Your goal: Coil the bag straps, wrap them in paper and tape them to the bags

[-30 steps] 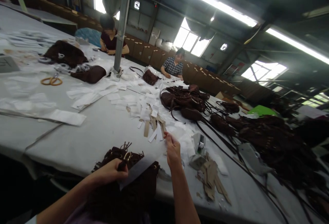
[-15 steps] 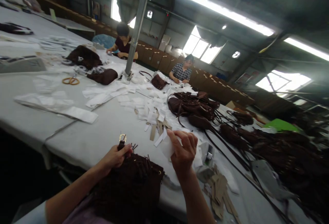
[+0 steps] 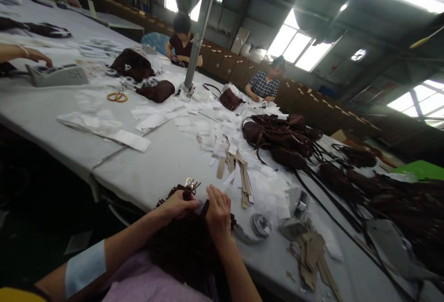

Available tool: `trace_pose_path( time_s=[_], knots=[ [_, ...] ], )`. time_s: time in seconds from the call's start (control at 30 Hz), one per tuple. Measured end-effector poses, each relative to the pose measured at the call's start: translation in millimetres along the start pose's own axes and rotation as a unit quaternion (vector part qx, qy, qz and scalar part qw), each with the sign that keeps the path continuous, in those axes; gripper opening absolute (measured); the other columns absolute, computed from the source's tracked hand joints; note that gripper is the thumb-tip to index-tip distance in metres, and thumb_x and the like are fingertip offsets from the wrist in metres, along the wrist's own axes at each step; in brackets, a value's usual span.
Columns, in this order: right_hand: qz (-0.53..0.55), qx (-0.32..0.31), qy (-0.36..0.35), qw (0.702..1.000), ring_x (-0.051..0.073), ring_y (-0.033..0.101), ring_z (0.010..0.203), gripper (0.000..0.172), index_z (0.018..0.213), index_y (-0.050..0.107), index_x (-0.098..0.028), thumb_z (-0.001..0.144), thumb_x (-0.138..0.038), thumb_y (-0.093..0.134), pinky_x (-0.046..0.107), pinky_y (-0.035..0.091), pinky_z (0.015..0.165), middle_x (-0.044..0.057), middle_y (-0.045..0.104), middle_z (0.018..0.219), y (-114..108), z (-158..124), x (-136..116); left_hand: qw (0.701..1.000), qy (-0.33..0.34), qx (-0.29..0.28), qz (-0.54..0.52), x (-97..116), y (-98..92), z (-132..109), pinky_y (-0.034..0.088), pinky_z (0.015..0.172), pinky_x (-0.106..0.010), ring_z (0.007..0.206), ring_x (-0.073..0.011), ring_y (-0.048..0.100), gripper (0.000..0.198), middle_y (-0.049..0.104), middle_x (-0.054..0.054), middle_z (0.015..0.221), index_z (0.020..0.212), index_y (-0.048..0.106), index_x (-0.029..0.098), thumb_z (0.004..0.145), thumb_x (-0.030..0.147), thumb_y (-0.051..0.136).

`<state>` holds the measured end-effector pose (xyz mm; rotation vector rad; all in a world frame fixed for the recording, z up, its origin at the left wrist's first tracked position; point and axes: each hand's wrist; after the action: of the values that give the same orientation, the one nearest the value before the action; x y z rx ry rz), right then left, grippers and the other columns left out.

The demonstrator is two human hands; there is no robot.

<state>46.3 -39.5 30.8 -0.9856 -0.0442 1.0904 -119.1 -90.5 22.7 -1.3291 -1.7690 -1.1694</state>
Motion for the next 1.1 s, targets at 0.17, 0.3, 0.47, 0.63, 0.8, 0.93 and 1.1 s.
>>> trace_pose_path(
  time_s=[0.17, 0.3, 0.47, 0.63, 0.8, 0.93, 1.1],
  knots=[
    [0.308, -0.014, 0.456, 0.835, 0.017, 0.059, 0.063, 0.043, 0.084, 0.072, -0.012, 0.081, -0.053, 0.059, 0.025, 0.042, 0.054, 0.008, 0.069, 0.075, -2, -18, -13, 0.997, 0.044, 0.004, 0.068, -1, 3.3, 0, 0.018, 0.036, -0.019, 0.036, -0.0035, 0.027, 0.035, 0.044, 0.008, 0.048, 0.068, 0.056, 0.015, 0.067, 0.047, 0.070],
    [0.453, -0.072, 0.487, 0.743, 0.010, 0.048, 0.050, 0.042, 0.075, 0.071, -0.012, 0.068, -0.054, 0.073, 0.021, 0.036, 0.048, 0.002, 0.062, 0.060, 0, -17, -21, 0.989, 0.086, 0.017, 0.121, -4, 8.4, 1, 0.025, 0.040, -0.019, 0.042, -0.0055, 0.035, 0.034, 0.049, 0.005, 0.051, 0.066, 0.059, 0.013, 0.069, 0.045, 0.069],
    [0.427, -0.047, 0.476, 0.768, 0.012, 0.051, 0.057, 0.036, 0.079, 0.072, -0.013, 0.066, -0.046, 0.075, 0.023, 0.040, 0.054, 0.002, 0.065, 0.065, 2, -15, -21, 0.995, 0.033, 0.019, 0.097, -3, 6.5, 4, 0.018, 0.034, -0.019, 0.033, -0.0046, 0.026, 0.041, 0.037, 0.010, 0.042, 0.069, 0.056, 0.015, 0.070, 0.054, 0.066],
    [0.330, -0.066, 0.432, 0.837, 0.013, 0.049, 0.058, 0.035, 0.071, 0.070, -0.012, 0.072, -0.047, 0.069, 0.023, 0.038, 0.056, 0.002, 0.063, 0.063, 1, -14, -23, 0.995, 0.044, -0.001, 0.093, -4, 7.7, 4, 0.018, 0.033, -0.019, 0.032, -0.0049, 0.025, 0.044, 0.032, 0.011, 0.042, 0.069, 0.050, 0.018, 0.068, 0.060, 0.063],
    [0.312, -0.063, 0.421, 0.850, 0.010, 0.044, 0.054, 0.042, 0.064, 0.065, -0.013, 0.075, -0.053, 0.064, 0.022, 0.034, 0.051, -0.001, 0.056, 0.058, 6, -15, -25, 0.988, 0.088, 0.036, 0.123, -9, 14.7, 7, 0.022, 0.038, -0.021, 0.038, -0.0061, 0.028, 0.047, 0.036, 0.007, 0.047, 0.057, 0.044, 0.018, 0.073, 0.061, 0.055],
    [0.369, -0.056, 0.478, 0.795, 0.008, 0.037, 0.043, 0.052, 0.056, 0.060, -0.014, 0.075, -0.062, 0.060, 0.022, 0.027, 0.043, -0.003, 0.047, 0.046, 12, -18, -22, 0.978, 0.134, 0.069, 0.144, -6, 16.8, 6, 0.026, 0.046, -0.022, 0.048, -0.0084, 0.033, 0.048, 0.038, 0.005, 0.049, 0.053, 0.043, 0.017, 0.076, 0.058, 0.053],
    [0.490, -0.038, 0.536, 0.687, 0.006, 0.039, 0.042, 0.042, 0.064, 0.065, -0.012, 0.060, -0.053, 0.078, 0.019, 0.030, 0.042, -0.003, 0.052, 0.048, 9, -14, -21, 0.973, 0.152, 0.070, 0.162, -5, 15.2, 5, 0.026, 0.048, -0.023, 0.051, -0.0095, 0.034, 0.046, 0.040, 0.004, 0.051, 0.053, 0.045, 0.016, 0.076, 0.055, 0.056]
  ],
)
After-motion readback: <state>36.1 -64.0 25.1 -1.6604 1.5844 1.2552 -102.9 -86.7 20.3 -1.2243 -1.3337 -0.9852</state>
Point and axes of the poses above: each hand's wrist, its own z-axis towards the middle knuckle, its own y-axis out of the palm, x = y × z
